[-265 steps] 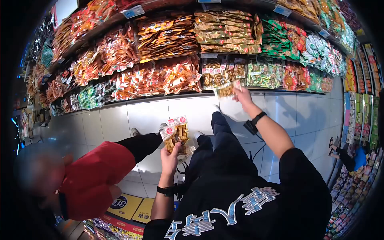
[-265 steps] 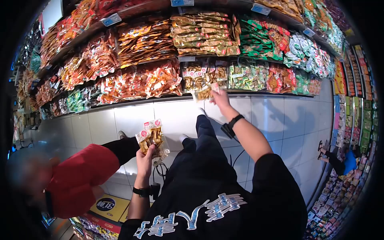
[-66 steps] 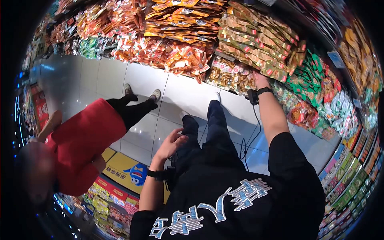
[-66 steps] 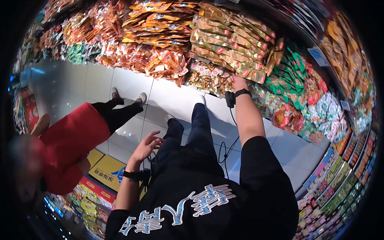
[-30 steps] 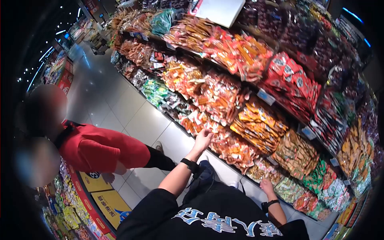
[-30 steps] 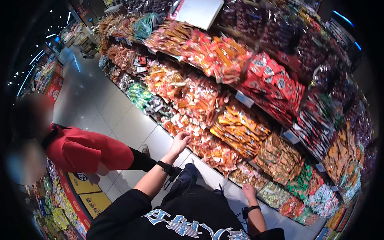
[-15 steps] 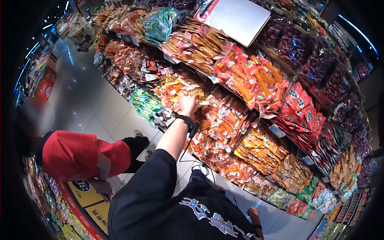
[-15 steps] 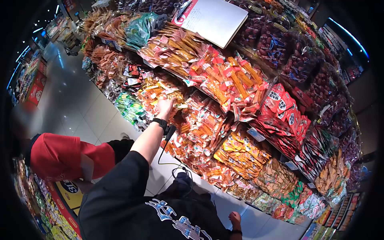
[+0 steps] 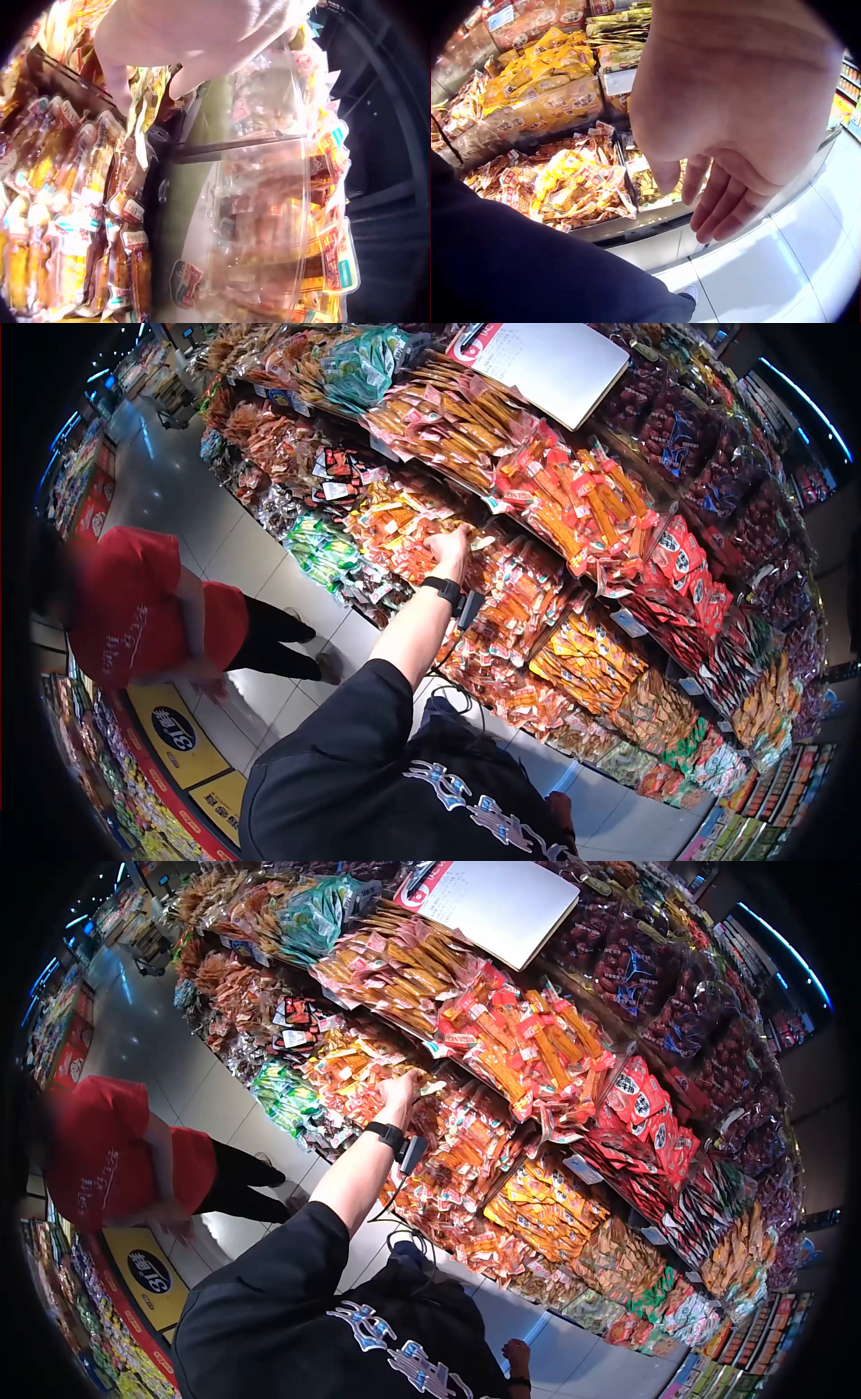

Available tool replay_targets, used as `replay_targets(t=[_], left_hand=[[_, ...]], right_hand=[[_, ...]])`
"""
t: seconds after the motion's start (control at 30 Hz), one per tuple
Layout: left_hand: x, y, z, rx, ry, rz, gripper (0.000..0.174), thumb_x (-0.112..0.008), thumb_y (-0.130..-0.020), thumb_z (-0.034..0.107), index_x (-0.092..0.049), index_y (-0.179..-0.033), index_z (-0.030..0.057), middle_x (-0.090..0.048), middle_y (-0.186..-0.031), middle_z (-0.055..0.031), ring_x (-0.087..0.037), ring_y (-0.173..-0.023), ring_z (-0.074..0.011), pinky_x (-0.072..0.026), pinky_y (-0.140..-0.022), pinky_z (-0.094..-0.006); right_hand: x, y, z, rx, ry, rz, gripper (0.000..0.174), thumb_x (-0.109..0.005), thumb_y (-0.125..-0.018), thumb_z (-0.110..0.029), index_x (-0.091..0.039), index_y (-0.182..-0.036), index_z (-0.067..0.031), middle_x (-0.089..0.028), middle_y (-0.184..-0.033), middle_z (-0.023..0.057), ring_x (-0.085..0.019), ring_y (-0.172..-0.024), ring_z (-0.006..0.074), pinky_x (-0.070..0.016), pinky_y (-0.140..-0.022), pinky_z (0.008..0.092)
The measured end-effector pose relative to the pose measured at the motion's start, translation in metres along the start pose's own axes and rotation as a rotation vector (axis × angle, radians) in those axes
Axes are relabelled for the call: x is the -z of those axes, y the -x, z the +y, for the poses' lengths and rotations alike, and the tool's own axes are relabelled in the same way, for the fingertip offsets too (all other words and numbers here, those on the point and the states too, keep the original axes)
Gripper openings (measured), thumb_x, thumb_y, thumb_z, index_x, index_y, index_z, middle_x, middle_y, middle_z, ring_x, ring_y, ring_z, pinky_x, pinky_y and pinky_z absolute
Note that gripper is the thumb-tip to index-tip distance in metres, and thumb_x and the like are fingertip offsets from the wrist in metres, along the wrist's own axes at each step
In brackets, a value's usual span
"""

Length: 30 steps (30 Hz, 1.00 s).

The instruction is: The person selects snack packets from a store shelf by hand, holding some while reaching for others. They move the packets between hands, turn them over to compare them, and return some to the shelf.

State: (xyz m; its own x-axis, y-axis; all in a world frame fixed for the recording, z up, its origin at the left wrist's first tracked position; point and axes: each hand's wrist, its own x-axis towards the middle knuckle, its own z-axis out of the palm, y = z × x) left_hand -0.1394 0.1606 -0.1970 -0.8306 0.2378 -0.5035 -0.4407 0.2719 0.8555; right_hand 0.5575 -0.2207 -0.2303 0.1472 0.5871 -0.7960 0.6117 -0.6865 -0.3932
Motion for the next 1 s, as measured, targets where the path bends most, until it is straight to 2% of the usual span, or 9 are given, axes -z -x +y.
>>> replay_targets(t=[0.17, 0.37, 0.47, 0.5, 0.6, 0.63, 0.73, 0.8, 1.0], left_hand=[[0.029, 0.044, 0.024, 0.264, 0.357, -0.281, 0.028, -0.06, -0.092, 0.012, -0.058, -0.11, -0.0089, -0.063, -0.104, -0.0166, -0.061, -0.067, -0.0213, -0.0605, -0.066, -0.0399], [0.042, 0.069, 0.03, 0.384, 0.547, -0.357, 0.026, -0.061, -0.091, 0.017, -0.059, -0.104, -0.0054, -0.062, -0.097, -0.0134, -0.066, -0.076, -0.0246, -0.06, -0.059, -0.0341], [0.043, 0.063, 0.029, 0.323, 0.486, -0.361, 0.025, -0.061, -0.091, 0.017, -0.058, -0.104, -0.004, -0.061, -0.095, -0.0122, -0.065, -0.074, -0.0234, -0.0591, -0.06, -0.0343], [0.044, 0.063, 0.03, 0.314, 0.478, -0.371, 0.024, -0.06, -0.091, 0.017, -0.058, -0.103, -0.0035, -0.061, -0.094, -0.0113, -0.063, -0.073, -0.0228, -0.0592, -0.061, -0.0344], [0.045, 0.062, 0.036, 0.311, 0.516, -0.435, 0.02, -0.055, -0.094, 0.018, -0.057, -0.102, -0.0001, -0.057, -0.078, -0.0058, -0.054, -0.057, -0.0172, -0.0591, -0.067, -0.0346], [0.038, 0.052, 0.028, 0.327, 0.595, -0.497, 0.023, -0.054, -0.096, 0.019, -0.056, -0.11, 0.0007, -0.061, -0.101, -0.009, -0.064, -0.081, -0.0225, -0.0599, -0.072, -0.0378], [0.032, 0.039, 0.022, 0.347, 0.663, -0.621, 0.027, -0.052, -0.098, 0.019, -0.053, -0.118, 0.0013, -0.058, -0.12, -0.01, -0.063, -0.104, -0.0276, -0.0599, -0.077, -0.0406], [0.028, 0.036, 0.023, 0.352, 0.632, -0.572, 0.026, -0.053, -0.098, 0.015, -0.05, -0.118, -0.0001, -0.059, -0.118, -0.0132, -0.065, -0.099, -0.0303, -0.0609, -0.075, -0.0417], [0.03, 0.04, 0.018, 0.168, 0.574, -0.475, 0.015, -0.056, -0.095, 0.008, -0.055, -0.103, -0.0047, -0.061, -0.1, -0.0141, -0.067, -0.089, -0.0304, -0.0625, -0.07, -0.0446]], right_hand=[[-0.017, -0.003, -0.034, -0.016, -0.261, -0.087, 0.024, -0.06, -0.092, -0.022, -0.067, -0.102, -0.0014, -0.068, -0.085, 0.007, -0.065, -0.075, 0.015, -0.051, -0.066, 0.0276], [-0.052, 0.011, -0.142, 0.283, -0.157, -0.53, 0.027, -0.057, -0.096, -0.024, -0.066, -0.107, -0.0007, -0.067, -0.094, 0.0036, -0.061, -0.085, 0.0102, -0.0464, -0.079, 0.0229], [-0.065, 0.071, -0.219, 0.414, 0.056, -0.655, 0.031, -0.05, -0.1, -0.021, -0.061, -0.12, 0.0014, -0.066, -0.113, 0.0057, -0.059, -0.109, 0.0137, -0.0425, -0.098, 0.0272], [-0.069, 0.073, -0.229, 0.285, 0.119, -0.707, 0.035, -0.047, -0.102, -0.023, -0.057, -0.125, 0.0013, -0.061, -0.124, 0.0067, -0.054, -0.118, 0.0148, -0.0377, -0.104, 0.0288], [-0.085, 0.032, -0.221, 0.062, 0.247, -0.838, 0.038, -0.043, -0.103, -0.023, -0.053, -0.131, 0.0009, -0.055, -0.132, 0.0088, -0.049, -0.125, 0.0168, -0.033, -0.109, 0.0292], [-0.083, 0.04, -0.224, 0.122, 0.262, -0.797, 0.039, -0.042, -0.103, -0.023, -0.052, -0.132, 0.0006, -0.054, -0.133, 0.0092, -0.047, -0.127, 0.0173, -0.0321, -0.11, 0.0294], [-0.076, 0.062, -0.23, 0.239, 0.235, -0.74, 0.042, -0.043, -0.101, -0.026, -0.051, -0.134, -0.0017, -0.051, -0.137, 0.0096, -0.044, -0.13, 0.0177, -0.0306, -0.111, 0.029], [-0.074, 0.059, -0.224, 0.233, 0.123, -0.792, 0.048, -0.051, -0.098, -0.034, -0.052, -0.136, -0.005, -0.048, -0.14, 0.0087, -0.043, -0.131, 0.0163, -0.0312, -0.109, 0.0277], [-0.061, 0.063, -0.218, 0.436, 0.107, -0.836, 0.044, -0.043, -0.101, -0.028, -0.051, -0.137, -0.0041, -0.047, -0.142, 0.0093, -0.04, -0.134, 0.0184, -0.0265, -0.113, 0.0301]])
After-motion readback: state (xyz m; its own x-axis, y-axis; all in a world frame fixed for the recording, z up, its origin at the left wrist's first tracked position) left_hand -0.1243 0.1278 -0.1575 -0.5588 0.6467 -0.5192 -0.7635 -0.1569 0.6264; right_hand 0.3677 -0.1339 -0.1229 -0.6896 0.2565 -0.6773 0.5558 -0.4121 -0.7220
